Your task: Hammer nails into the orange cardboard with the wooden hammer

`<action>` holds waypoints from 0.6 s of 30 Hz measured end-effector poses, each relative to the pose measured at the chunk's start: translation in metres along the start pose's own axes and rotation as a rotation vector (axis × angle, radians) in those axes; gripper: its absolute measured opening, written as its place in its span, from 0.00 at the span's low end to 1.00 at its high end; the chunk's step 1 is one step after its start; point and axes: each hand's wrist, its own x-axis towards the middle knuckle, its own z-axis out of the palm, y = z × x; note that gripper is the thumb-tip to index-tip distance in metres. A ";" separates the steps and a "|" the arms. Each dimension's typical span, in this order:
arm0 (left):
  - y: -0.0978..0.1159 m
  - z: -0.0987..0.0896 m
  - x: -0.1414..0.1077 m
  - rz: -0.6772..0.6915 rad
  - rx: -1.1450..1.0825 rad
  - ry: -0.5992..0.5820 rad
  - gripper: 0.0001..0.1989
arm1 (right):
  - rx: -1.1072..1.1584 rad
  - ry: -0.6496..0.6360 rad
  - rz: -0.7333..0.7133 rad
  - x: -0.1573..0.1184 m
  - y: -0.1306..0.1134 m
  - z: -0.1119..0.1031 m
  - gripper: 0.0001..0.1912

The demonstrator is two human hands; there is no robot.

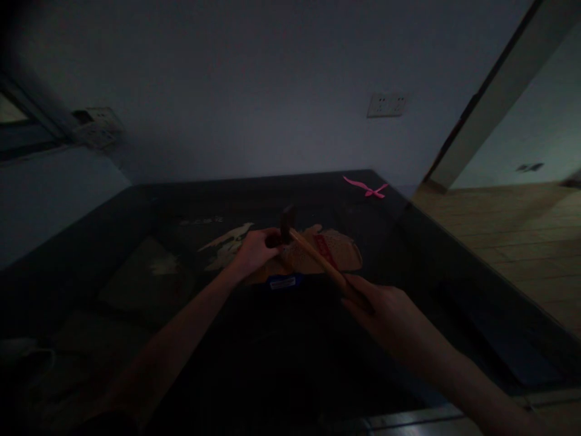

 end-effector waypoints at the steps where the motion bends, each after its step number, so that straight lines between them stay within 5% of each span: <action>1: 0.000 0.000 0.000 0.005 -0.009 -0.002 0.07 | 0.003 0.000 0.002 0.000 0.001 0.000 0.13; 18: 0.000 0.000 -0.001 0.008 -0.006 0.014 0.05 | 0.015 0.049 -0.012 -0.001 0.002 0.000 0.16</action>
